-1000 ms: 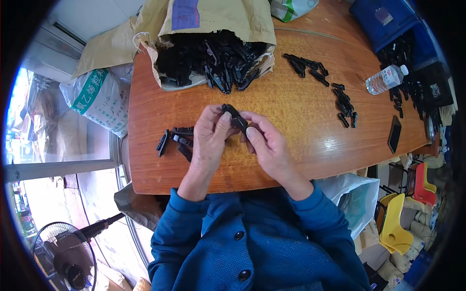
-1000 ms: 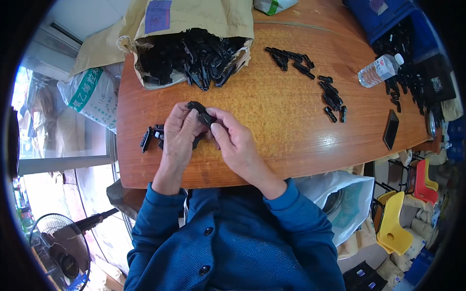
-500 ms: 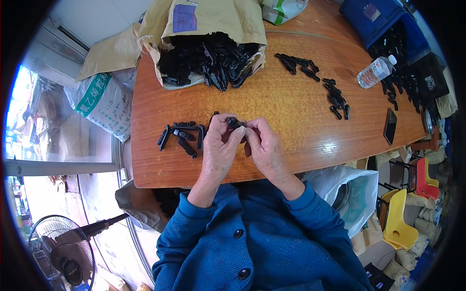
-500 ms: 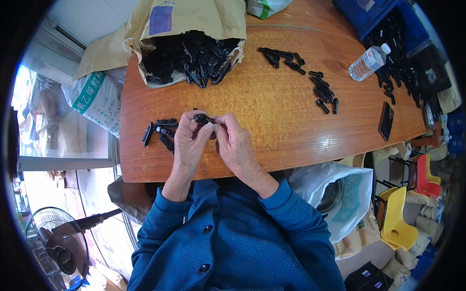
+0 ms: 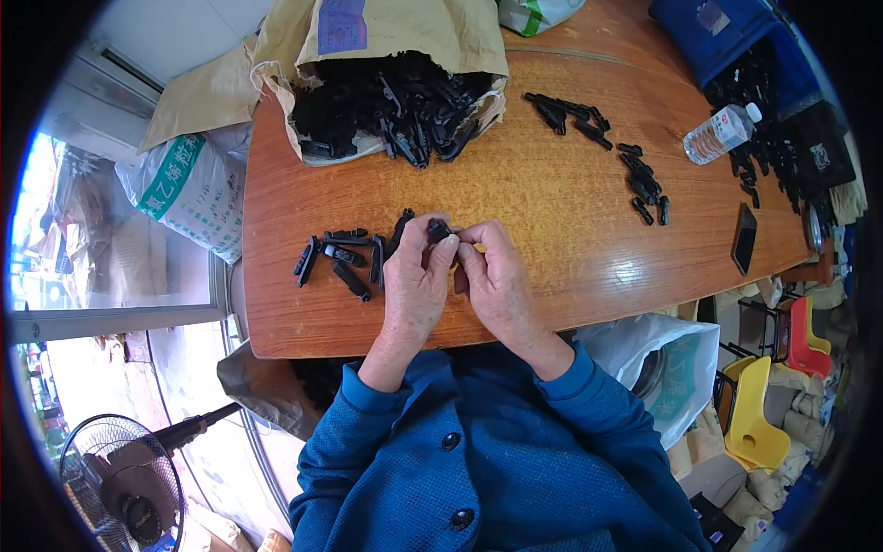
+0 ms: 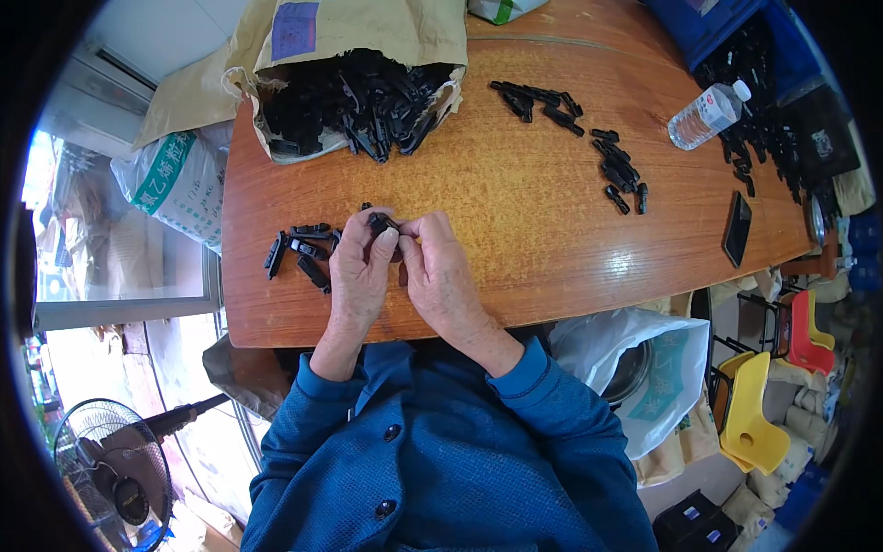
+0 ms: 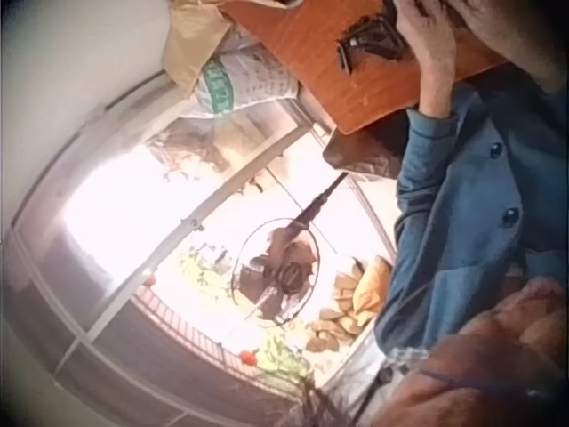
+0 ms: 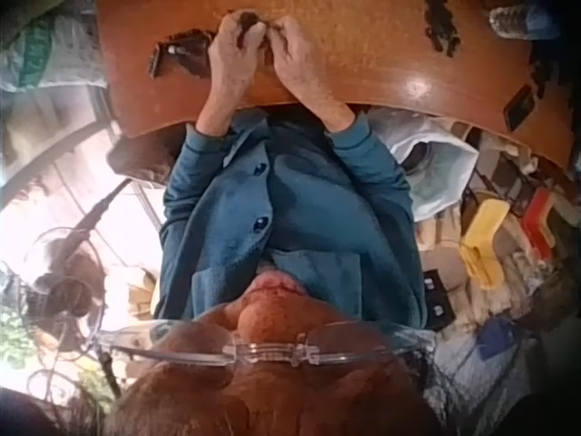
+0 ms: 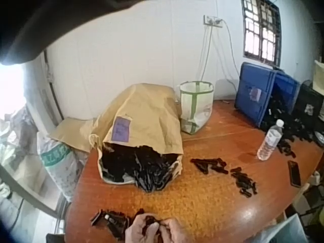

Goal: Assembling small black plastic components by hand at a workbench.

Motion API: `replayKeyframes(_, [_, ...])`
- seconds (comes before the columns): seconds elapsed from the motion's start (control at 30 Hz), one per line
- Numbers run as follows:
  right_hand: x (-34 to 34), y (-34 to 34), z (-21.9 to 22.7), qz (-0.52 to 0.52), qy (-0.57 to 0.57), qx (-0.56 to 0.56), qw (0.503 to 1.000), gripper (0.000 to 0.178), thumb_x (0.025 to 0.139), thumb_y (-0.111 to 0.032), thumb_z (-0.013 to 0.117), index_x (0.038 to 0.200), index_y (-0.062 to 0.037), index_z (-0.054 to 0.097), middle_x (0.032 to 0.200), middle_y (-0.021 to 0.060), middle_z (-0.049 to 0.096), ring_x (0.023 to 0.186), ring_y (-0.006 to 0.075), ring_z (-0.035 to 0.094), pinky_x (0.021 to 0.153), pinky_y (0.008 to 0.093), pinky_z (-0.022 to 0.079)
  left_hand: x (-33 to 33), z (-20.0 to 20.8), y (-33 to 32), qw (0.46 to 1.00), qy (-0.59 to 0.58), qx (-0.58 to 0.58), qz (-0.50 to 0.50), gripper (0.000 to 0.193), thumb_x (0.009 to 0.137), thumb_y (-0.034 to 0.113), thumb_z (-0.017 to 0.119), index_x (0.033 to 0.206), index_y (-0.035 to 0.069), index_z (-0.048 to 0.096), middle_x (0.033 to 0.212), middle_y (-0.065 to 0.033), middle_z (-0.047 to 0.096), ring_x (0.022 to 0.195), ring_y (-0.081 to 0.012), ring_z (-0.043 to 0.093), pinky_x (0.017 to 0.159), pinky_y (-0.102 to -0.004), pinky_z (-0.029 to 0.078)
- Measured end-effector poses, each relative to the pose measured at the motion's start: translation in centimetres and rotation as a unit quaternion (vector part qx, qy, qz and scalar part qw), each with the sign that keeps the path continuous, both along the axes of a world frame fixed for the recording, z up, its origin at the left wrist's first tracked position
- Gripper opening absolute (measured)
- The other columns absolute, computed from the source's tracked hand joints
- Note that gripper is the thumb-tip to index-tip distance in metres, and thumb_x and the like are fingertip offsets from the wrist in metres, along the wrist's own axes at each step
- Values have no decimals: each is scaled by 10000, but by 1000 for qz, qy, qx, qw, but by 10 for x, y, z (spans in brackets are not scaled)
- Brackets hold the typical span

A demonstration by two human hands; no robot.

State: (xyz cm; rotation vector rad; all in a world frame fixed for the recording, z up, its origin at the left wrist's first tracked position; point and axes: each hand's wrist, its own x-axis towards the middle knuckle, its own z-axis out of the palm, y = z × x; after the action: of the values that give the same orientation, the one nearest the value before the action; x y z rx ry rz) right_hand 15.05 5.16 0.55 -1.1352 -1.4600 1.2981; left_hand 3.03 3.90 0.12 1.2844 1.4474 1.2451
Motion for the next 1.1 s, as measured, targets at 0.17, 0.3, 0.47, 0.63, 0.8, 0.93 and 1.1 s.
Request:
replayKeyframes(0.17, [3,5,-10,0,-31,119,992,182,887,-30,576,1038,25,493,974,152,487,695,208,574,572,304,473,3,-9,6,996,-52,56,36,168,923,79,570,1076,15,542,888,-55,623,804,-109,582,724,-238,476])
replayKeyframes(0.3, [11,14,-10,18,-20,9,1000,348,851,-169,672,1109,13,526,1005,135,544,774,198,588,628,295,483,-3,-7,10,995,-87,46,17,160,911,-1,481,1060,-8,539,980,-64,622,902,-109,549,823,-242,441])
replayKeyframes(0.47, [13,26,-11,58,67,-49,995,235,883,-215,656,978,-17,573,745,-8,507,675,62,452,585,224,404,-3,-1,21,983,-171,60,-27,163,946,91,519,1069,-15,520,987,-103,634,918,-147,584,859,-273,456])
replayKeyframes(0.63, [14,27,-21,22,26,-38,999,229,884,-203,654,949,9,595,766,36,614,650,74,558,561,232,445,4,-7,26,982,-184,28,-14,154,934,89,525,1058,-1,540,954,-75,626,849,-121,570,787,-253,461])
replayKeyframes(0.8, [44,12,-31,22,-57,-104,993,204,884,-108,638,1046,11,609,798,59,634,702,97,602,626,233,493,21,-4,24,970,-227,-63,-62,135,912,30,521,1041,-4,542,903,-68,626,760,-94,568,685,-233,486])
replayKeyframes(0.93, [122,19,-12,36,-200,34,979,326,824,-132,683,1107,-37,552,923,58,607,806,139,579,657,297,474,4,5,19,975,-27,-118,-188,180,861,76,638,1021,3,598,890,-88,649,806,-133,638,710,-268,513])
replayKeyframes(1.1, [215,63,-6,-162,-503,94,843,371,821,-155,663,1145,-39,526,1003,147,560,904,299,576,735,395,461,-53,14,73,932,350,46,-86,180,844,144,634,1001,58,615,914,-157,648,770,-317,639,643,-356,508])
